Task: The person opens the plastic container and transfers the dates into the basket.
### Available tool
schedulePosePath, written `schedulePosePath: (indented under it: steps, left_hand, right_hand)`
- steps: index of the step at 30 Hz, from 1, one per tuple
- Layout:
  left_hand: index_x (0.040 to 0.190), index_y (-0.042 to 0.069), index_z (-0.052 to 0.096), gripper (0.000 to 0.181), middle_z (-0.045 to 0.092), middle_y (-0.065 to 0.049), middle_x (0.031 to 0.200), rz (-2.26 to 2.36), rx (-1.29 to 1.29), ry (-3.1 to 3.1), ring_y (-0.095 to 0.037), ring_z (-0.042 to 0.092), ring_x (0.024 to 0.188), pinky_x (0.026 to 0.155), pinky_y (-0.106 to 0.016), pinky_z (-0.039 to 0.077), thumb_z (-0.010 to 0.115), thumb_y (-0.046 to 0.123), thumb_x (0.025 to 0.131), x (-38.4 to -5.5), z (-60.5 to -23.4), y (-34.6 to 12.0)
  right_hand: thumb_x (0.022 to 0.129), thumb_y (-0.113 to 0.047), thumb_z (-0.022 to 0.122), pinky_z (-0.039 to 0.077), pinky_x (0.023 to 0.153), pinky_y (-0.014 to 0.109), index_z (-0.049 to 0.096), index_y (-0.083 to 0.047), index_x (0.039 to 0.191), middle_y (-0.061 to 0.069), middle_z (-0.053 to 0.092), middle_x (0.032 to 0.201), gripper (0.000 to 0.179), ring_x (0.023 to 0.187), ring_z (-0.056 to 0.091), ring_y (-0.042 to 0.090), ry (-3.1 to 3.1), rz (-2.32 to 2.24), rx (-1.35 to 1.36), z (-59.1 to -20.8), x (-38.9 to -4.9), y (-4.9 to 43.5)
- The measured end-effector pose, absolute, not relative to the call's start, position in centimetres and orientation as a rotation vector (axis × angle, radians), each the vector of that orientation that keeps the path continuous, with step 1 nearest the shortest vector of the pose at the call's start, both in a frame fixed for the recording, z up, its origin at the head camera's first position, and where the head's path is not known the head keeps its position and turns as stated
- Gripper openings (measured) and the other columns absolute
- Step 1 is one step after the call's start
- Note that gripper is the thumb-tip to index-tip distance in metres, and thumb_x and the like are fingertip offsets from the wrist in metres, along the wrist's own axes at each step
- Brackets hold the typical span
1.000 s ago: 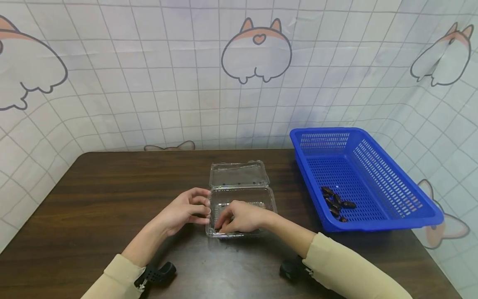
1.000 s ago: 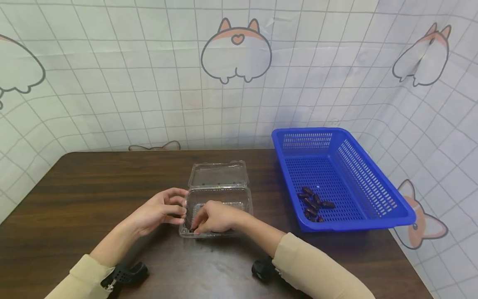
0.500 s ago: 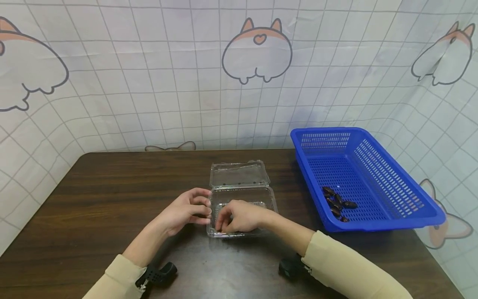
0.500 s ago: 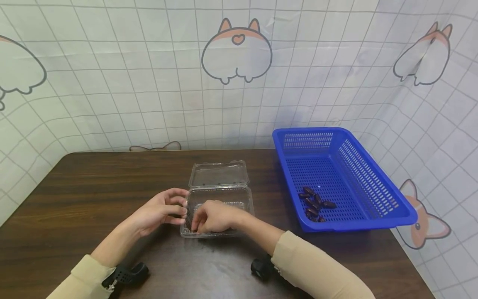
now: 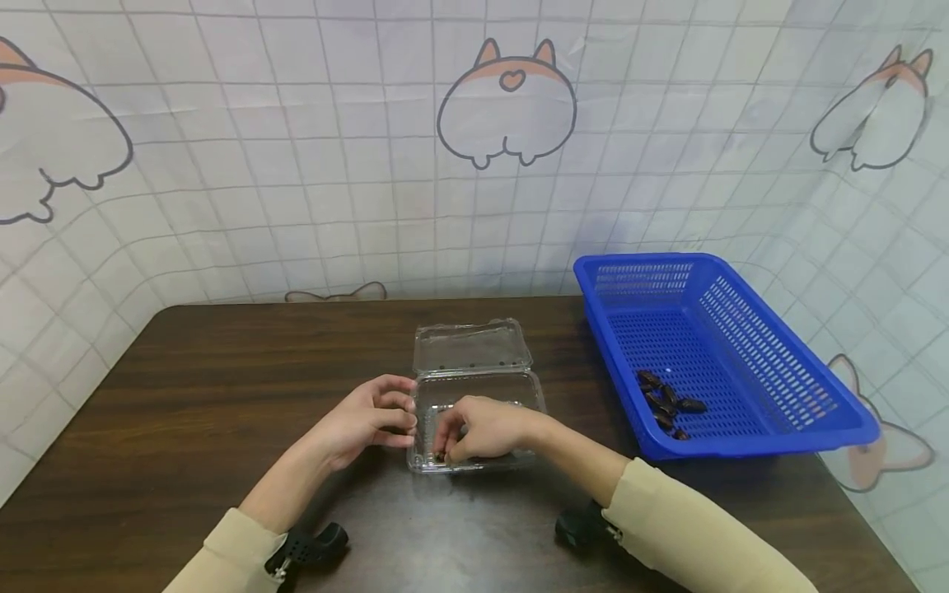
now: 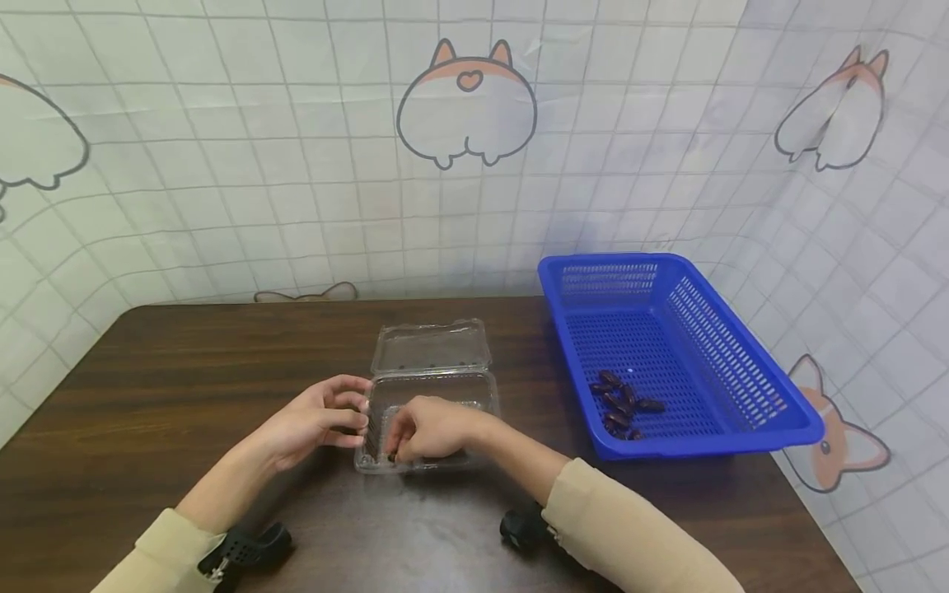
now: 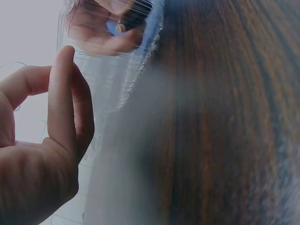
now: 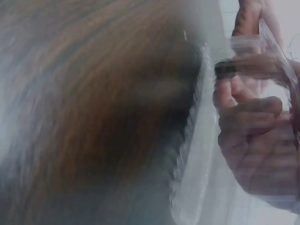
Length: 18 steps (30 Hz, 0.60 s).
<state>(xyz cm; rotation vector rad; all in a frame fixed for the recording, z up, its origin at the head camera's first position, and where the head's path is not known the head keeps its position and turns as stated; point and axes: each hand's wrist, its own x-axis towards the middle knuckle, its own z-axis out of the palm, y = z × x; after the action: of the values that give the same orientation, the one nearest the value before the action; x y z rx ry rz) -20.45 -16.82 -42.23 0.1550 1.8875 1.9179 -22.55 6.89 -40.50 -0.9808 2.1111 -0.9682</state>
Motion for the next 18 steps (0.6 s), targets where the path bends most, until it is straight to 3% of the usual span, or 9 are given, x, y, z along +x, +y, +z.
schedulePosePath:
  steps: [8,14,18]
  left_hand:
    - [0.141,-0.006,0.037,0.053,0.055,-0.012,0.103,1.923,0.137,1.893,-0.022,0.063,0.087,0.081,-0.04,0.062,0.062,-0.007,0.094,-20.4,-42.3,-16.8]
    - [0.142,-0.006,0.036,0.055,0.054,-0.012,0.104,1.911,0.137,1.897,-0.023,0.062,0.087,0.082,-0.041,0.062,0.063,-0.005,0.094,-20.3,-42.2,-16.7]
    - [0.142,-0.006,0.037,0.056,0.055,-0.012,0.103,1.911,0.139,1.902,-0.023,0.062,0.087,0.082,-0.041,0.062,0.064,-0.004,0.094,-20.3,-42.1,-16.6]
  right_hand:
    - [0.091,-0.007,0.069,0.046,0.066,0.024,0.073,-0.006,0.098,-0.003,0.068,0.088,0.008,0.079,0.058,0.011,2.116,-1.018,-0.941,-39.8,-22.7,8.6]
    - [0.096,-0.005,0.066,0.042,0.055,0.026,0.068,-0.005,0.104,0.001,0.065,0.094,0.009,0.068,0.052,0.012,2.126,-1.1,-0.844,-39.7,-22.8,9.8]
    - [0.098,-0.007,0.065,0.047,0.061,0.028,0.067,-0.004,0.108,0.002,0.065,0.096,0.011,0.075,0.056,0.015,2.167,-1.151,-0.796,-39.4,-22.7,10.6]
